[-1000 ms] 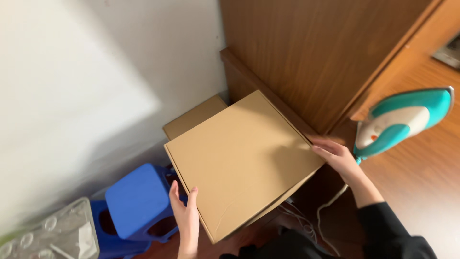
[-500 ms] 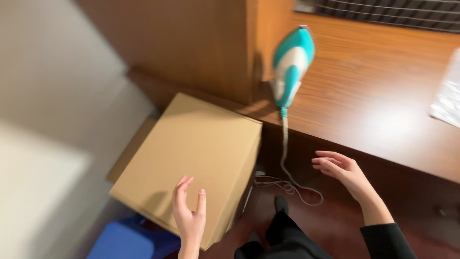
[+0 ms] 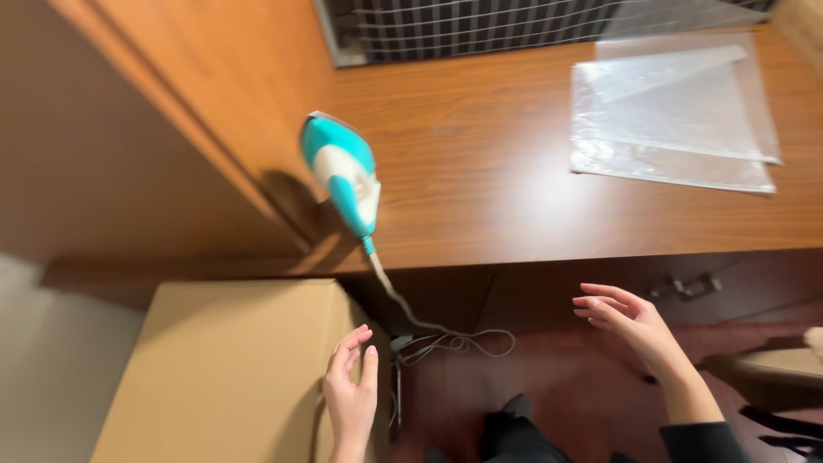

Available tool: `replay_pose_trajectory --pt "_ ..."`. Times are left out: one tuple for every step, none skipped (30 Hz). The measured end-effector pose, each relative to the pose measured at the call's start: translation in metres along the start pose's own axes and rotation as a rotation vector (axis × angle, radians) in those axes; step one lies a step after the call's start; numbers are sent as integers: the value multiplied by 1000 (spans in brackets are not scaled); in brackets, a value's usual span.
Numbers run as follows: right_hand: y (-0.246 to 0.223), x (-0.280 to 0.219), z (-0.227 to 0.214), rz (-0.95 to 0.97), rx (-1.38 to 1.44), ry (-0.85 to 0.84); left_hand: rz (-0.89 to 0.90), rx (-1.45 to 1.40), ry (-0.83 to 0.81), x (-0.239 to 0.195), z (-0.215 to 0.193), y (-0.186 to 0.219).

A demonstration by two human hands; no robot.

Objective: The person folds a pair of light blue jeans on a wooden table, places them into a clear plastic bag, and then puts the bagged jeans into a cardboard box. They then retrieve a black t-shirt from a clothing rack, iron it on the table, and fold it.

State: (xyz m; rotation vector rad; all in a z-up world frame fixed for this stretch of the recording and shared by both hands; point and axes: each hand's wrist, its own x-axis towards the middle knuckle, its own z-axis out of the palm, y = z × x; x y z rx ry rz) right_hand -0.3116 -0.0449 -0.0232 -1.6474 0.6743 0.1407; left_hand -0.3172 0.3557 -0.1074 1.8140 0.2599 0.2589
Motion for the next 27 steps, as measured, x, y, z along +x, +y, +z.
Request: replay_pose_trajectory --pt "1 4 -12 2 10 20 7 -3 -21 5 14 6" --pt "2 10 -23 -6 28 38 18 -20 -39 12 27 13" --pt "2 15 -35 -14 46 56 28 -37 -58 19 41 20" --pt "4 24 -47 -17 58 75 40 -40 -77 25 54 26" --pt "6 32 -60 -28 96 94 69 -21 -102 31 68 33" --pt "8 40 -73 -41 133 114 99 -4 -127 36 83 39" --pt "5 44 -84 -46 143 135 111 -10 -146 42 97 42" --pt "2 48 -94 -64 143 156 130 -19 -160 48 112 45" --pt "0 52 -103 -82 143 176 148 -29 -173 54 126 48" --pt "2 58 -114 -85 154 201 161 -36 -196 59 141 51" --pt "4 64 -124 -103 155 226 179 -38 -210 64 155 55" --pt "6 67 -135 -117 156 257 196 -42 -228 68 171 58" --pt "4 67 -145 -117 166 287 207 -51 -258 73 188 64" --pt "4 64 -153 -119 169 295 198 -51 -290 75 202 70" --pt "5 61 -161 -121 172 303 189 -50 -322 78 215 75" --pt "5 54 -168 -115 186 335 198 -53 -356 79 228 82" --pt "4 48 -176 -95 184 360 170 -59 -395 80 241 90" --pt "5 39 -183 -72 183 389 141 -65 -437 80 255 97" --pt "18 36 -195 -63 196 425 148 -69 -476 79 269 100" --pt "32 30 -206 -82 245 461 160 -85 -525 79 283 103" --pt "47 24 -215 -103 292 498 171 -102 -574 77 297 105" --pt "57 12 -222 -94 311 541 182 -103 -620 75 309 110" --pt "67 0 -227 -119 350 581 191 -86 -683 72 320 115" --pt "78 -14 -231 -147 388 625 203 -71 -749 68 332 120" --pt "87 -28 -231 -139 406 672 216 -73 -798 64 343 123" --pt "95 -44 -230 -137 434 718 250 -92 -851 61 353 127" --pt "104 -59 -228 -136 462 763 283 -112 -905 57 363 131"
